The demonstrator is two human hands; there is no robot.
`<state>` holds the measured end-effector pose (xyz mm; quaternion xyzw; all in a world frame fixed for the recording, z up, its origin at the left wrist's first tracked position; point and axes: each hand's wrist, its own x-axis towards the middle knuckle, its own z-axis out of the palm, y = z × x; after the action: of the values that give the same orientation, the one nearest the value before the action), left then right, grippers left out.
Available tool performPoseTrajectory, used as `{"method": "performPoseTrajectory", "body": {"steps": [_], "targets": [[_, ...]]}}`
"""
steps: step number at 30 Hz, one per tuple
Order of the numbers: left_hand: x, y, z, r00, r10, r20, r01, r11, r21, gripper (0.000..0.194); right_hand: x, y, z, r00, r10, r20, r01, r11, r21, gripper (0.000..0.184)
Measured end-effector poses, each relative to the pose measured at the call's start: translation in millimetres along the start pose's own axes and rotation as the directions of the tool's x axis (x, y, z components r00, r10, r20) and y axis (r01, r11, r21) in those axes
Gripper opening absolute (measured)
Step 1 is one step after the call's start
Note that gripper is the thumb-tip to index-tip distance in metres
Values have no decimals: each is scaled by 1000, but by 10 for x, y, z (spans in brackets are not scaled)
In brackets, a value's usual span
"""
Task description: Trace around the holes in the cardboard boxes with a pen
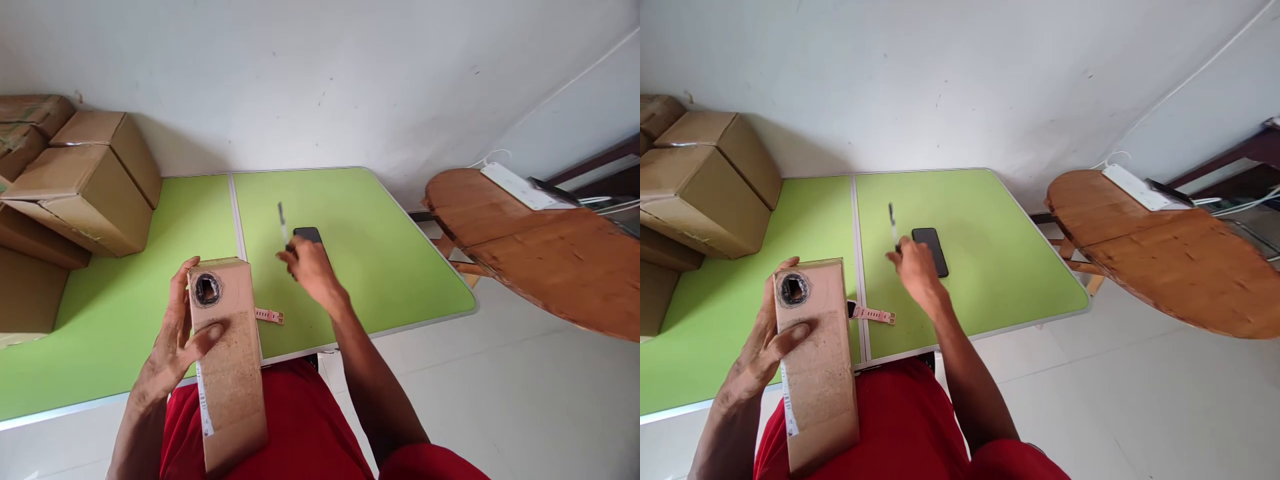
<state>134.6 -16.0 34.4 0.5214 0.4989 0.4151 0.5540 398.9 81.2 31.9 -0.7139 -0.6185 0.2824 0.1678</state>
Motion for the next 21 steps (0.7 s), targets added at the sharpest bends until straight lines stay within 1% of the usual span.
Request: {"method": "performPoseTrajectory", "body": {"steps": [2,5,7,9,13,16,19,21], "targets": [[-16,47,29,999,-17,-29,18,1000,24,108,-28,33,176,995,76,65,-69,992,-106,15],[-21,87,56,999,-24,-37,26,999,39,110,-104,48,410,977,179,113,-149,961,-234,10],[-18,88,60,999,-25,-38,27,999,36,110,-133,51,490,968,218,125,-175,942,-286,16],[-16,78,61,999,-19,-41,20,999,37,109,-139,51,515,963,238,127,-188,929,-318,20],[-20,63,62,998,-9,-57,12,999,40,109,-164,47,467,962,248,115,-197,920,-339,21],[-23,64,55,998,-20,-55,22,999,38,111,-223,89,340,972,222,69,-190,929,-319,22],[-21,61,46,999,-23,-45,25,999,43,110,-236,222,163,977,203,-72,-215,934,-285,35],[-17,57,48,999,-16,-37,18,999,42,111,-178,351,75,954,249,-166,-286,922,-262,46]]}}
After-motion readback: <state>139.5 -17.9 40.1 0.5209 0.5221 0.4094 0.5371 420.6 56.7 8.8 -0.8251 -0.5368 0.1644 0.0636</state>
